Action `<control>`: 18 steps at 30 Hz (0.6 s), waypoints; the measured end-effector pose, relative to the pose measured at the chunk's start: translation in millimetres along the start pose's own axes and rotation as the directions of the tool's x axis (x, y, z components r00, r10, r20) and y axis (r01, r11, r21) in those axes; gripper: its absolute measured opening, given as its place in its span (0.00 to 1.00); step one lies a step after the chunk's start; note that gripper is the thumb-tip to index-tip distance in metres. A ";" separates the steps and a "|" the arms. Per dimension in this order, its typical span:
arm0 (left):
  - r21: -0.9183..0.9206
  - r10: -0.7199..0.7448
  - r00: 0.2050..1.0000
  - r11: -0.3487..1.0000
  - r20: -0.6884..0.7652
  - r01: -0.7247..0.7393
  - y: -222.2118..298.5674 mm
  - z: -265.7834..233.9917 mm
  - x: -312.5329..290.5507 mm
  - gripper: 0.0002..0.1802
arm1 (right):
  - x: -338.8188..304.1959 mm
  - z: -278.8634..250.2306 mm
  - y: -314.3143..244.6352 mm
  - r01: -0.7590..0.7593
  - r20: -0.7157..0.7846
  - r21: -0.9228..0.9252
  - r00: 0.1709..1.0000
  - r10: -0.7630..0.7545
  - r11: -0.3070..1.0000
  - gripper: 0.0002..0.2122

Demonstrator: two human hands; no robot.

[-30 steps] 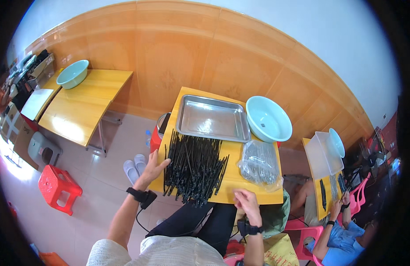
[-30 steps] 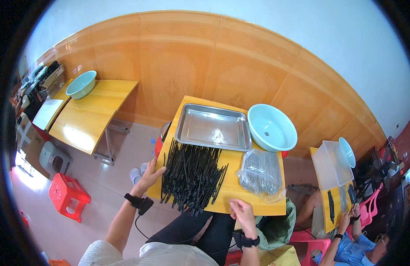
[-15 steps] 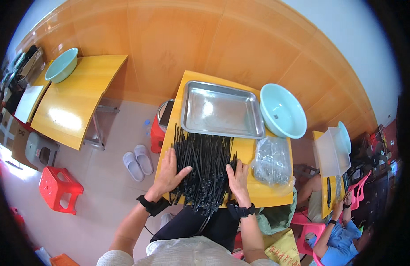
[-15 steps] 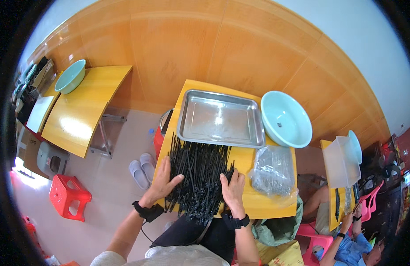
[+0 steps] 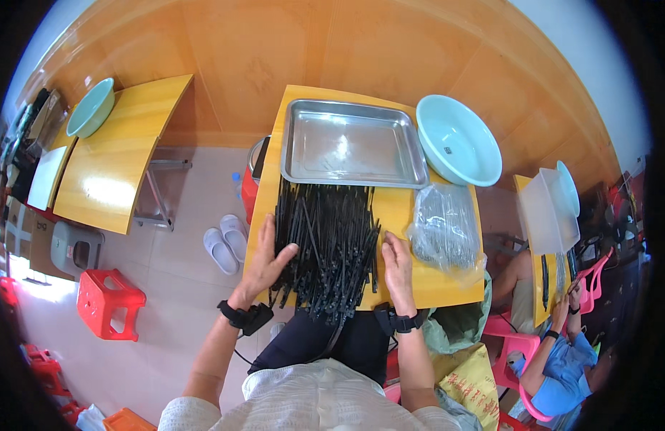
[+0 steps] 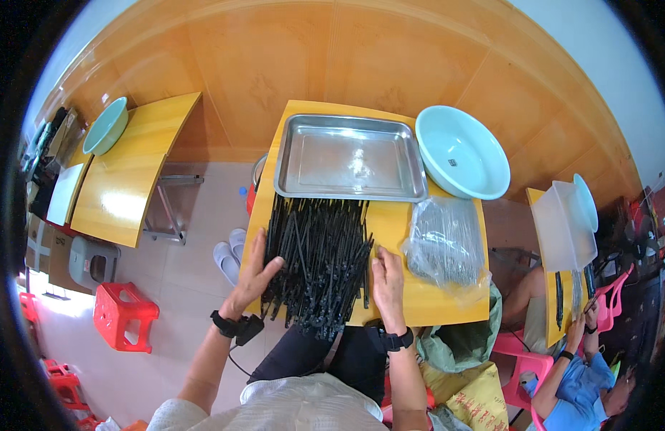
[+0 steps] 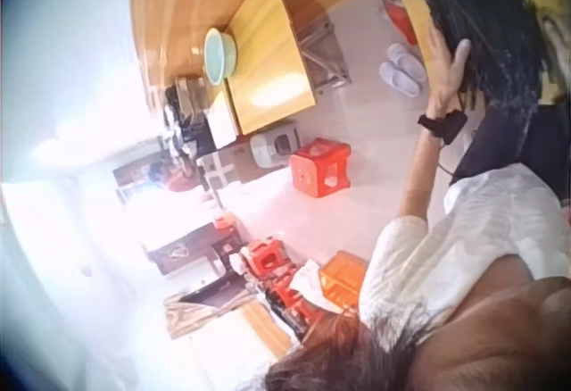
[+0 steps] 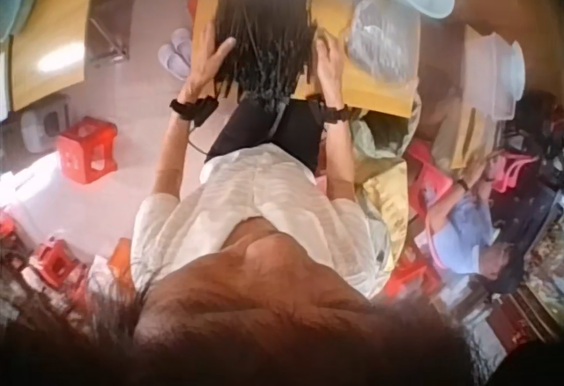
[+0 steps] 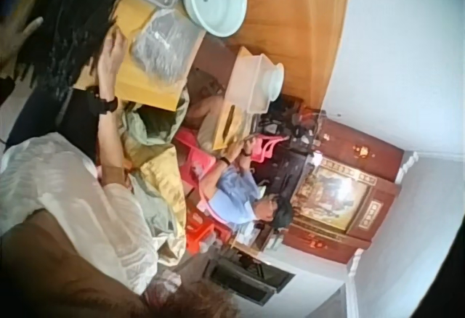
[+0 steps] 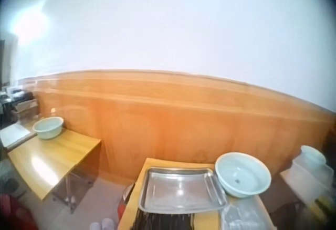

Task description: The recorder is sorting, counting, and bundling black cable ties, then placing them into a woven bag.

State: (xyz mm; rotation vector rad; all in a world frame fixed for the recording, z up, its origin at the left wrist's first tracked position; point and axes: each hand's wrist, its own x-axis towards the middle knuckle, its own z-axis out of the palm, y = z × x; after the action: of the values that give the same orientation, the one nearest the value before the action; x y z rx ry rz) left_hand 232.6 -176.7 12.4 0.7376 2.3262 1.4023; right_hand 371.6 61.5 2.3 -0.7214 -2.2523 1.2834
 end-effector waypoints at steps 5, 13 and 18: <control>-0.235 0.024 0.999 0.972 -0.026 -0.030 -7.7 -1.8 -5.1 0.36 | -20.2 -24.5 10.4 -0.045 -0.018 0.011 0.999 0.045 0.999 0.10; -0.358 -0.045 0.998 0.933 -0.033 0.030 6.1 -8.5 -19.2 0.32 | -47.8 -35.4 -21.8 0.050 -0.075 0.025 0.996 -0.048 0.998 0.08; -0.462 -0.088 0.970 0.887 -0.226 -0.027 6.9 -9.8 -42.5 0.25 | -48.9 8.0 -95.9 0.255 0.054 -0.001 0.966 -0.254 0.967 0.14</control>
State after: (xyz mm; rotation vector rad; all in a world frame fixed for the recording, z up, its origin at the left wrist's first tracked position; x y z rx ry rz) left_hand 263.9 -205.9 23.5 0.4013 2.0159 2.0258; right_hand 383.2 -16.0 76.6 -0.3870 -2.3049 1.1825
